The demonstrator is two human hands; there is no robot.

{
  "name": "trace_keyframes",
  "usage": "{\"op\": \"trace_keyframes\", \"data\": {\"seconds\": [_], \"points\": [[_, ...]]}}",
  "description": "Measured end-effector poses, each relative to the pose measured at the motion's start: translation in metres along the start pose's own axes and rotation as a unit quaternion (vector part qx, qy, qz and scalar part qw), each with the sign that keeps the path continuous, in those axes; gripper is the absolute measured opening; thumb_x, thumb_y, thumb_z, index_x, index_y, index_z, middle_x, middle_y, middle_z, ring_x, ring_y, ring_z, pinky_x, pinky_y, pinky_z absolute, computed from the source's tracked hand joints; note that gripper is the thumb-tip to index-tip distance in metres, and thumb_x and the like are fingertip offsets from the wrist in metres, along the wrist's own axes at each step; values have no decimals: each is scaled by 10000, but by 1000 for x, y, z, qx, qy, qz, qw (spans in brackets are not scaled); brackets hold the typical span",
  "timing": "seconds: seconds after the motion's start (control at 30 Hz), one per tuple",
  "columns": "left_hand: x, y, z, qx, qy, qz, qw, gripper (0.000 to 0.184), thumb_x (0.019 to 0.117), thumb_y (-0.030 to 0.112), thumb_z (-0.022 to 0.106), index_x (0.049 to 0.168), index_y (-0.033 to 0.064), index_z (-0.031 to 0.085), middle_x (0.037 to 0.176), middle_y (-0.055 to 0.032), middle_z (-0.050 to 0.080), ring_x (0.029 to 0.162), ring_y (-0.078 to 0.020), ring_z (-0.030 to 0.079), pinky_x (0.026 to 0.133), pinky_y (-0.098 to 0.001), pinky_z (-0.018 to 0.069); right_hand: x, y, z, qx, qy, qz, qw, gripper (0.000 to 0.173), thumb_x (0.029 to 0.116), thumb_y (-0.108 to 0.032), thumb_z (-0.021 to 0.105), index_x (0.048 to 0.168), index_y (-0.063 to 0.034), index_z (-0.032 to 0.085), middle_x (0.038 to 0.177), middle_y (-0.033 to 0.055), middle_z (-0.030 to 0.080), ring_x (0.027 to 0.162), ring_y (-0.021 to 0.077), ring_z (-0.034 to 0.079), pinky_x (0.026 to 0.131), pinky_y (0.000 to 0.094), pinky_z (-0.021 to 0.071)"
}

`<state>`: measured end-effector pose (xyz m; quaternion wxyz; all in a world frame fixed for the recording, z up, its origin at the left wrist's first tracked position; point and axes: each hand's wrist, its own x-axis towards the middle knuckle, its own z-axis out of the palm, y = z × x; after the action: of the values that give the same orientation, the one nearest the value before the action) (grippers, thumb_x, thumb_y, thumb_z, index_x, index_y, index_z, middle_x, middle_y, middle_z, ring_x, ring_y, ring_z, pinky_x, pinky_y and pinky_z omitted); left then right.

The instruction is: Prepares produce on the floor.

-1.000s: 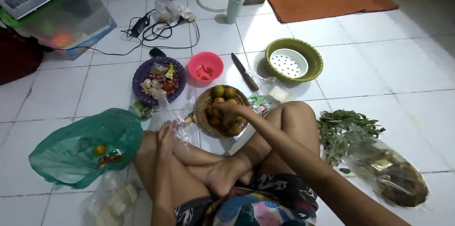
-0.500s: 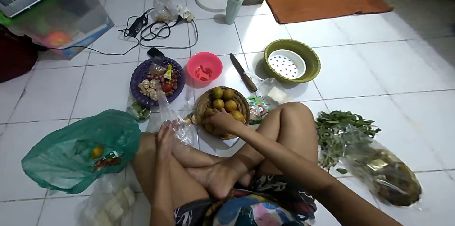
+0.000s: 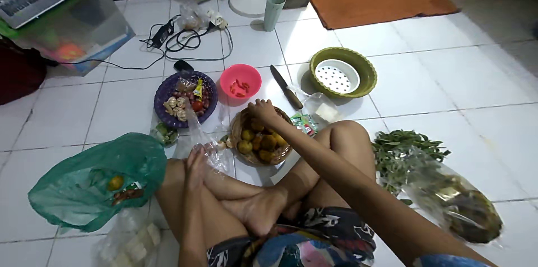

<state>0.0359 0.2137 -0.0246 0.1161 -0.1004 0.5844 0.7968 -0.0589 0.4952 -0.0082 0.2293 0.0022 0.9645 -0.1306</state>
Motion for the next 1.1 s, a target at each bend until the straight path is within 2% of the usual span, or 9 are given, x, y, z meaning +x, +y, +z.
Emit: {"op": "trace_keyframes", "data": {"seconds": [0.13, 0.27, 0.33, 0.4, 0.5, 0.57, 0.77, 0.9, 1.1], "points": [[-3, 0, -2, 1, -1, 4, 1000, 305, 1065, 61, 326, 1316, -71, 439, 1101, -56, 682, 972, -98, 684, 907, -276, 559, -10, -9, -12, 3, -26, -91, 996, 429, 922, -145, 749, 1328, -60, 637, 1299, 287, 590, 1237, 477, 539, 1003, 679, 364], [-2, -1, -1, -3, -11, 7, 1000, 301, 1064, 73, 324, 1308, -50, 451, 1099, -43, 693, 976, -100, 688, 917, -276, 558, -17, -9, -18, 10, -67, -118, 991, 469, 925, -78, 705, 1383, -166, 652, 1438, 169, 589, 1367, 415, 489, 1075, 701, 314], [0, -1, 0, -6, -11, 6, 1000, 286, 1059, 64, 327, 1288, -43, 461, 1086, -37, 690, 974, -96, 686, 913, -275, 559, -22, -6, -23, 25, -48, -96, 994, 391, 957, -25, 627, 1336, -106, 679, 1363, 208, 618, 1291, 431, 541, 1042, 677, 361], [0, -3, -1, -6, -12, 8, 1000, 283, 1056, 62, 332, 1286, -42, 460, 1084, -36, 685, 976, -96, 684, 915, -278, 561, -33, -5, -28, 25, -56, -63, 996, 307, 995, -145, 641, 1279, -41, 690, 1271, 251, 662, 1206, 461, 609, 1001, 673, 440], [1, -5, -4, -4, -22, 13, 1000, 290, 1049, 69, 338, 1288, -46, 456, 1087, -32, 687, 986, -95, 686, 930, -285, 560, -64, -9, -18, -34, -177, -24, 983, 591, 904, -356, 782, 1347, -5, 612, 1330, 320, 597, 1260, 531, 543, 1017, 722, 405], [2, -6, -4, -1, -23, 14, 1000, 295, 1048, 65, 337, 1291, -52, 457, 1093, -32, 687, 989, -91, 683, 930, -283, 559, -80, -9, 2, -67, -205, -24, 976, 670, 877, -233, 811, 1428, 17, 523, 1415, 340, 516, 1318, 557, 472, 1017, 717, 394], [-1, -3, -2, -6, -24, 13, 1000, 288, 1048, 50, 317, 1283, -57, 445, 1089, -40, 690, 984, -93, 685, 924, -278, 557, -92, 53, -23, 171, -56, -62, 982, 558, 870, -195, 819, 1339, 21, 607, 1231, 290, 654, 1152, 471, 623, 1007, 670, 452], [2, -3, 0, 1, -29, 14, 999, 281, 1058, 64, 328, 1280, -54, 455, 1097, -38, 692, 987, -93, 683, 923, -280, 553, -86, 83, -34, 250, 80, 1, 965, 490, 867, -110, 817, 1273, 74, 613, 1237, 333, 600, 1132, 466, 599, 999, 598, 471], [0, -3, -1, 4, -25, 10, 1000, 291, 1052, 63, 328, 1291, -53, 445, 1105, -46, 692, 993, -93, 685, 931, -273, 553, -82, 81, -19, 175, 3, 36, 984, 541, 879, -66, 765, 1386, 1, 589, 1395, 302, 531, 1202, 478, 582, 1006, 646, 459]]}}
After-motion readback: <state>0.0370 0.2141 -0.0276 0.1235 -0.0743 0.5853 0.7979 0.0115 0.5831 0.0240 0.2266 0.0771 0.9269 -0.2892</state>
